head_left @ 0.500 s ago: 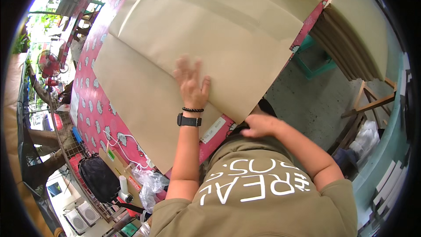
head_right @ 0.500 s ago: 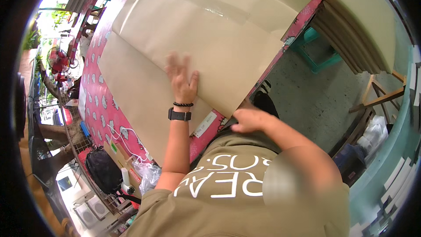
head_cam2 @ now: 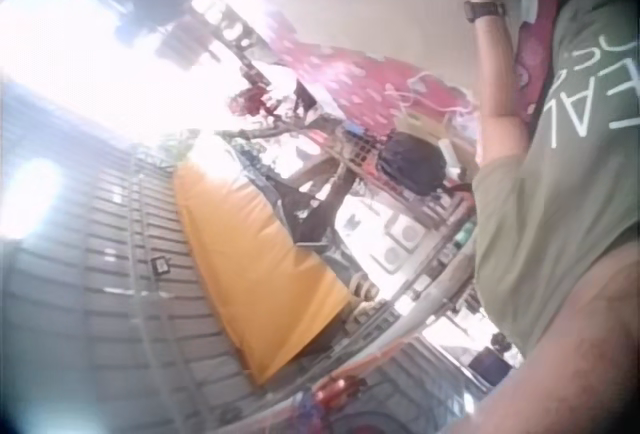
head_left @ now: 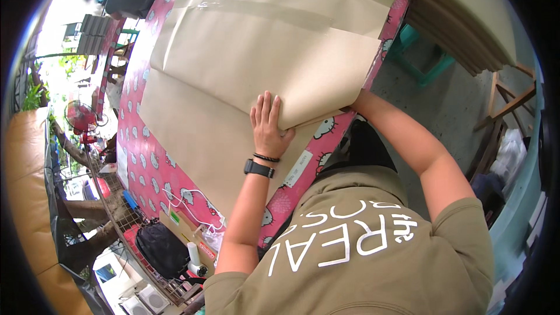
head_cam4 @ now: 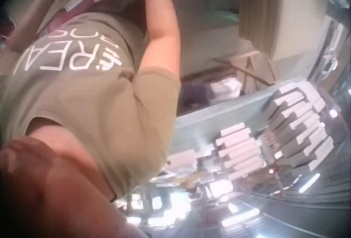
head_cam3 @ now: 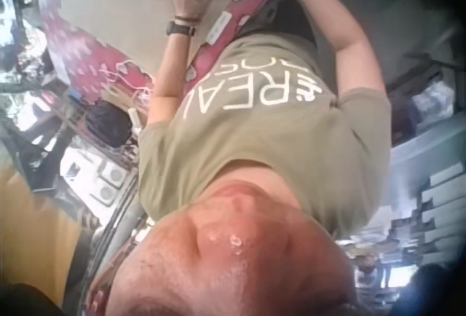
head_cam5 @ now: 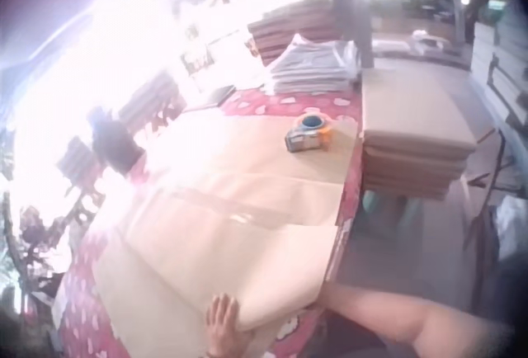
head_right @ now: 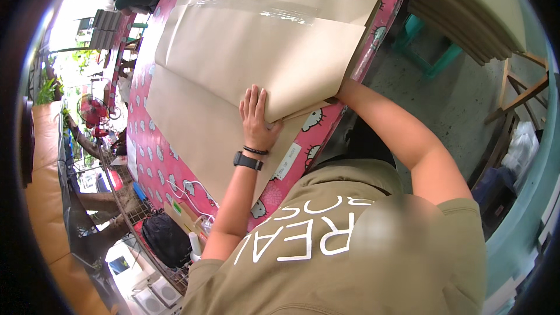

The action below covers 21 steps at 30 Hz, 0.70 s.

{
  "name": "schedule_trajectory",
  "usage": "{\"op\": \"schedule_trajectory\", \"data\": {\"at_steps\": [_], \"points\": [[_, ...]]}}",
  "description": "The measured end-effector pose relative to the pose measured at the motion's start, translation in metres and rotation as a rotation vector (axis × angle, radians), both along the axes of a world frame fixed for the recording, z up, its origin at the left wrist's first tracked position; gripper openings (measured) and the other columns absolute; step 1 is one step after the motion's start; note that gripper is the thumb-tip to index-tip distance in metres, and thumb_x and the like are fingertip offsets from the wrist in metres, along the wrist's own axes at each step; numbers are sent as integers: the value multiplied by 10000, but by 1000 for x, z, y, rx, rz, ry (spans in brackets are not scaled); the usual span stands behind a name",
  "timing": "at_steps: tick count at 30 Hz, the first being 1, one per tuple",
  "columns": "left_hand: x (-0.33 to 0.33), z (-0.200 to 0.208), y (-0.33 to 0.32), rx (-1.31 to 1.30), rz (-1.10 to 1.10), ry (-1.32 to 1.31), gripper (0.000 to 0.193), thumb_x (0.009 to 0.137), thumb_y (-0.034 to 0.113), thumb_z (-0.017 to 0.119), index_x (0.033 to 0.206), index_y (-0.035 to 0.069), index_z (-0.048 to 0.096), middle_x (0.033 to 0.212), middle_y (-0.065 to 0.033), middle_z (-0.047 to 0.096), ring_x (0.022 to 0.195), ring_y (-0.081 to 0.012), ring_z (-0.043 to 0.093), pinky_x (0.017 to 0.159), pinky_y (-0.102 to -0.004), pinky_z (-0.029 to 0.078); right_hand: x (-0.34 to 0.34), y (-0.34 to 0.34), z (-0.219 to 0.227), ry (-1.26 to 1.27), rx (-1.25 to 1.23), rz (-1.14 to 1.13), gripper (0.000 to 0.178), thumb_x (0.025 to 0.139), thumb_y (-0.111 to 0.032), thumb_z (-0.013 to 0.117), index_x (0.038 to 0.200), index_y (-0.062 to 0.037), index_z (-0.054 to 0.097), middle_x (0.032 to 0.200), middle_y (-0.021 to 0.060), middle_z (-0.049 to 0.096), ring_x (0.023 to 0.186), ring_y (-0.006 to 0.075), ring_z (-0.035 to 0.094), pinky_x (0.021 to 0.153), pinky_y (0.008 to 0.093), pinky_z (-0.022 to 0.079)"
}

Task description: The person wraps an object in brown paper by folding the paper around it and securing the folds with a tape dispenser. They then pick up a packaged item from a stack, place it onto another piece of paper, and begin folding the paper to wrap it.

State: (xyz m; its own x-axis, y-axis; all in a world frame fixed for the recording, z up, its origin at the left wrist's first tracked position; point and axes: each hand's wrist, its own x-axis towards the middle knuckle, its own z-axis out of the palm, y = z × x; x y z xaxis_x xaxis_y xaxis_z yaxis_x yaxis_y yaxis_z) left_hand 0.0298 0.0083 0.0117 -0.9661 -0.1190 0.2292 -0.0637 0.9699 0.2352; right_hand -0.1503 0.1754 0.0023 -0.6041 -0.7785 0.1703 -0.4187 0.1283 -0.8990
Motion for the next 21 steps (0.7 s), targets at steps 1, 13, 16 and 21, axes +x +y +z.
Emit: {"op": "schedule_trajectory", "data": {"at_steps": [1, 13, 16, 21], "points": [[3, -6, 7, 22, 38, 72, 805, 618, 167, 683, 1350, 116, 351, 1426, -115, 304, 1333, -285, 247, 1083, -459, 159, 0, 3, -1, 2, -6, -38, 279, 746, -155, 631, 984, -16, 584, 912, 138, 569, 864, 268, 536, 774, 383, 414], [6, -14, 15, 68, 92, 107, 786, 629, 138, 664, 1348, 132, 344, 1430, -94, 305, 1331, -277, 255, 1091, -456, 129, 125, 54, 7, 457, 29, -142, 232, 782, -212, 591, 980, -91, 593, 1006, 88, 602, 982, 222, 539, 842, 430, 374], [2, -14, 16, 48, 77, 127, 788, 632, 146, 672, 1348, 136, 342, 1433, -94, 299, 1335, -272, 248, 1091, -455, 133, 134, 20, -10, 517, 232, -60, 436, 812, -248, 561, 1219, -111, 486, 1231, 68, 522, 1201, 206, 416, 945, 522, 289], [12, -7, 15, 49, 118, 43, 788, 643, 143, 671, 1354, 125, 331, 1435, -86, 296, 1339, -263, 242, 1095, -459, 124, 124, 67, -1, 559, 465, -134, 465, 823, -269, 550, 1257, -118, 481, 1273, 67, 500, 1209, 226, 415, 975, 545, 265]]}}
